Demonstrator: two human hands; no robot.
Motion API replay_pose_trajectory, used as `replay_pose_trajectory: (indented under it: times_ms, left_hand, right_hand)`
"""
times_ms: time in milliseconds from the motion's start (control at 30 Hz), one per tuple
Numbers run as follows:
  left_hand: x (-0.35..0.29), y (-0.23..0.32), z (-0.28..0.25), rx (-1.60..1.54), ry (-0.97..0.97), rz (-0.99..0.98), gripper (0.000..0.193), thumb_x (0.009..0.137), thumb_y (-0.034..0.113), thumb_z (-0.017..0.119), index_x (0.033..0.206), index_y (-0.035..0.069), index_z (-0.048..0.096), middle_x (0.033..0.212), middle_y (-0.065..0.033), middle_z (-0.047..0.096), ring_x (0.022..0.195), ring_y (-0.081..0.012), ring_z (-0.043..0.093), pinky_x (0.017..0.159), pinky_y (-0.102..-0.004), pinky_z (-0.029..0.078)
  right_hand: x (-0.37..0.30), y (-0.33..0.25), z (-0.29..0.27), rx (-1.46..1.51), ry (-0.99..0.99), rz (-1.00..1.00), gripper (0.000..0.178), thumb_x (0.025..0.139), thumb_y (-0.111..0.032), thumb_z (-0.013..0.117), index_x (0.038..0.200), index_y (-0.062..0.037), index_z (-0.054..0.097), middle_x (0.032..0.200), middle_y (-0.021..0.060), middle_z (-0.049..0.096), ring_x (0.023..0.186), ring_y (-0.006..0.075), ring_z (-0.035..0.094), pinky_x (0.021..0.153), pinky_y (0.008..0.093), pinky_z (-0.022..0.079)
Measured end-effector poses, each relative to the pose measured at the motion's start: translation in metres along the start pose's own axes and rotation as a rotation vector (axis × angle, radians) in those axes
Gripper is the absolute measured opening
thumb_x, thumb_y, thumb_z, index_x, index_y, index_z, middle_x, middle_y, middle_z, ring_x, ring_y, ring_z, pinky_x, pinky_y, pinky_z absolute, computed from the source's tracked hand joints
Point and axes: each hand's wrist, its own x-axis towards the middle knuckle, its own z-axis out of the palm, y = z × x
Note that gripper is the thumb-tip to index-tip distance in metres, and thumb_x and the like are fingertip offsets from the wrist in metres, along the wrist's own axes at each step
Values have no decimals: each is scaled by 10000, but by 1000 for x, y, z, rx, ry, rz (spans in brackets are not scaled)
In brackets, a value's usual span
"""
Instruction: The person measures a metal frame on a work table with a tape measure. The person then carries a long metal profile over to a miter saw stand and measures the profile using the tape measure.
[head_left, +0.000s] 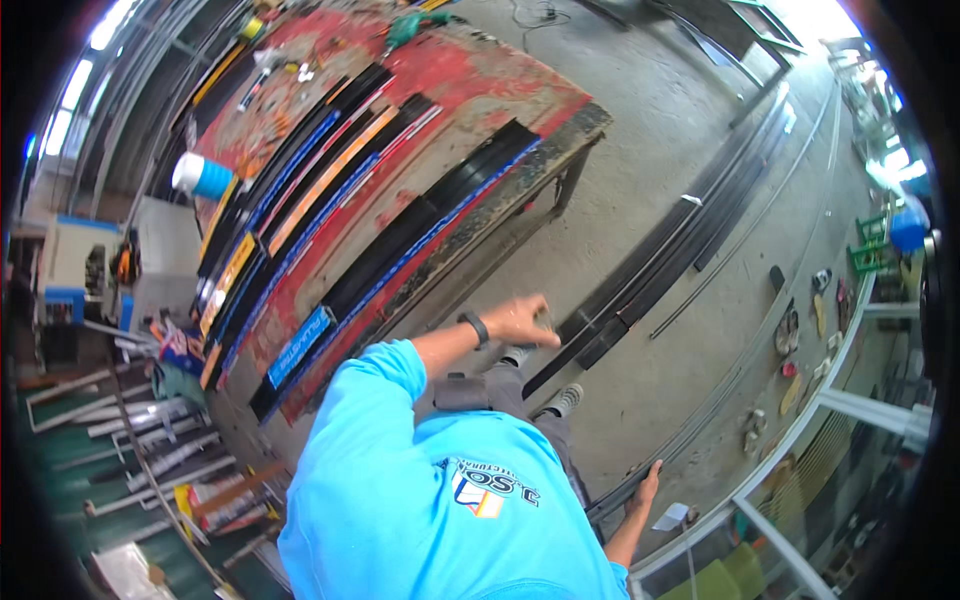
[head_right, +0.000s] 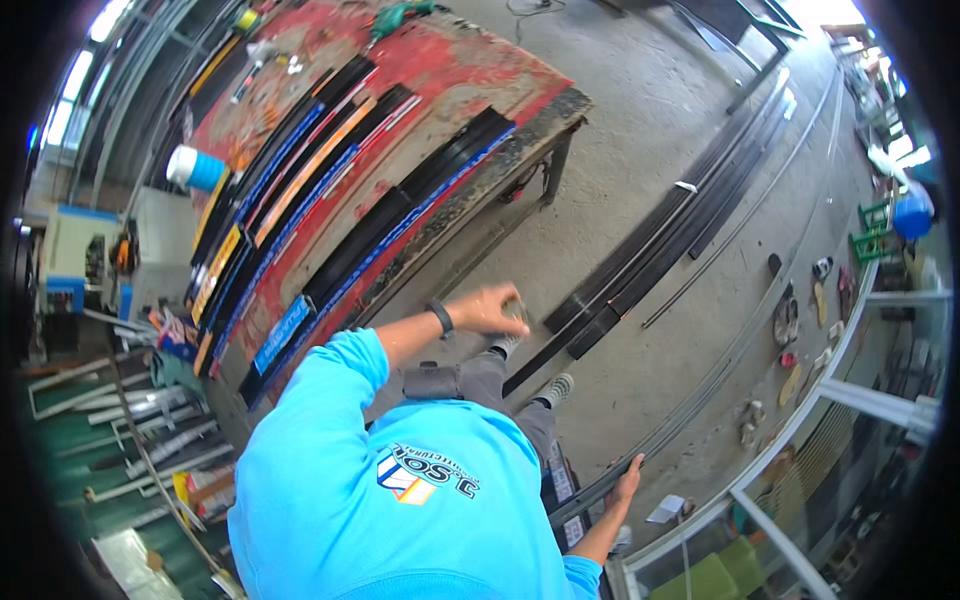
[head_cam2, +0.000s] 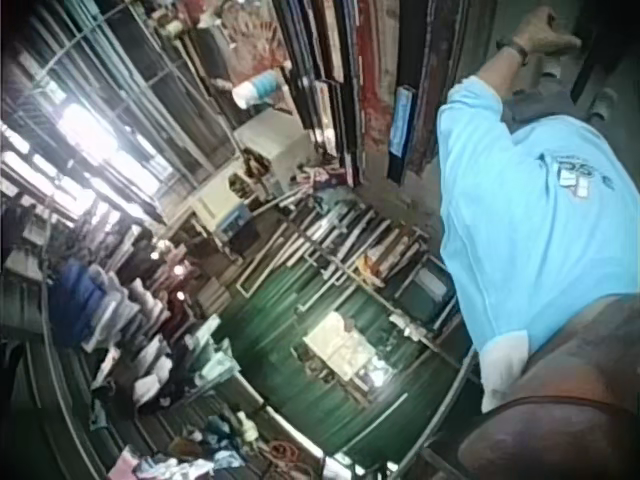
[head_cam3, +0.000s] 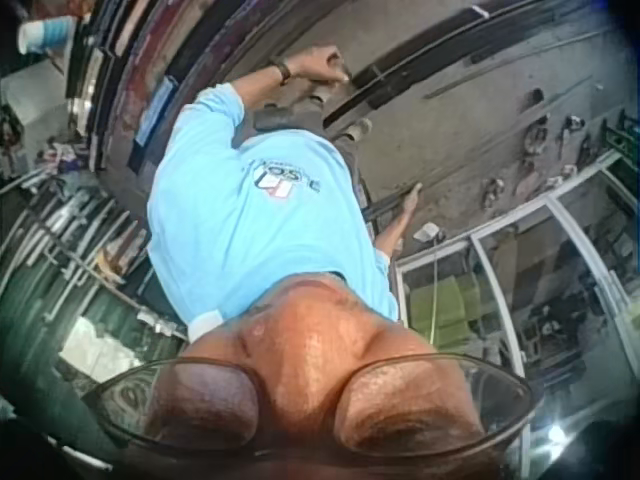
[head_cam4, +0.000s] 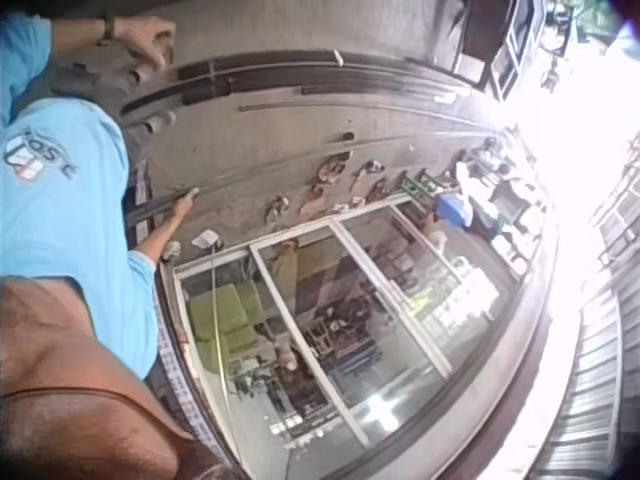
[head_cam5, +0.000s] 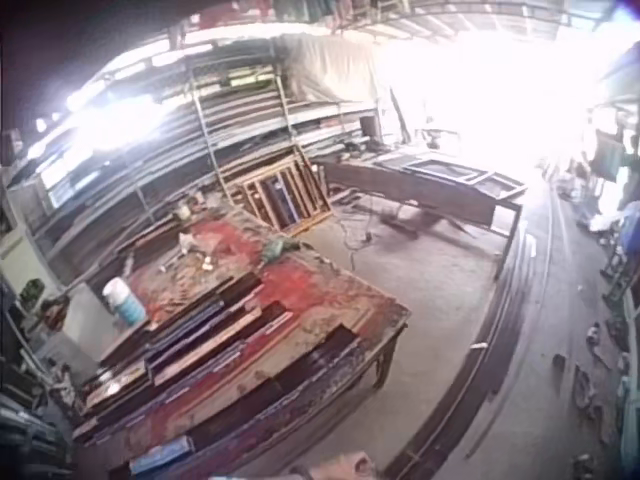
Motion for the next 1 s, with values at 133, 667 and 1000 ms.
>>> replay_pose_trajectory:
  times_ms: [133, 667, 1000]
  left_hand:
    - [-38, -13, -110, 62, 561, 106, 659, 688, 470, 850, 1100, 20, 602, 1063, -200, 663, 1025, -348, 654, 878, -426, 523]
    - [-26, -228, -266, 288, 841, -527, 772, 715, 612, 778, 1173, 5, 646, 1163, -273, 672, 1098, -436, 642, 934, -522, 510]
    - [20, 47, -159, 222, 582, 796, 671, 764, 156, 793, 1347, -1, 500, 1298, -189, 522, 1249, -332, 496, 1087, -418, 395]
  right_hand:
    - [-25, -14, 18, 50, 64, -125, 503, 1006, -539, 525, 1092, -56, 636, 915, 50, 670, 788, 205, 647, 709, 340, 527]
    - [-122, -96, 44, 79, 63, -215, 314, 902, -339, 685, 1046, -59, 673, 872, 26, 691, 734, 165, 661, 659, 335, 530]
    - [-228, -211, 97, 101, -72, -256, 337, 945, -368, 613, 980, -40, 682, 719, 53, 664, 566, 160, 635, 524, 297, 519]
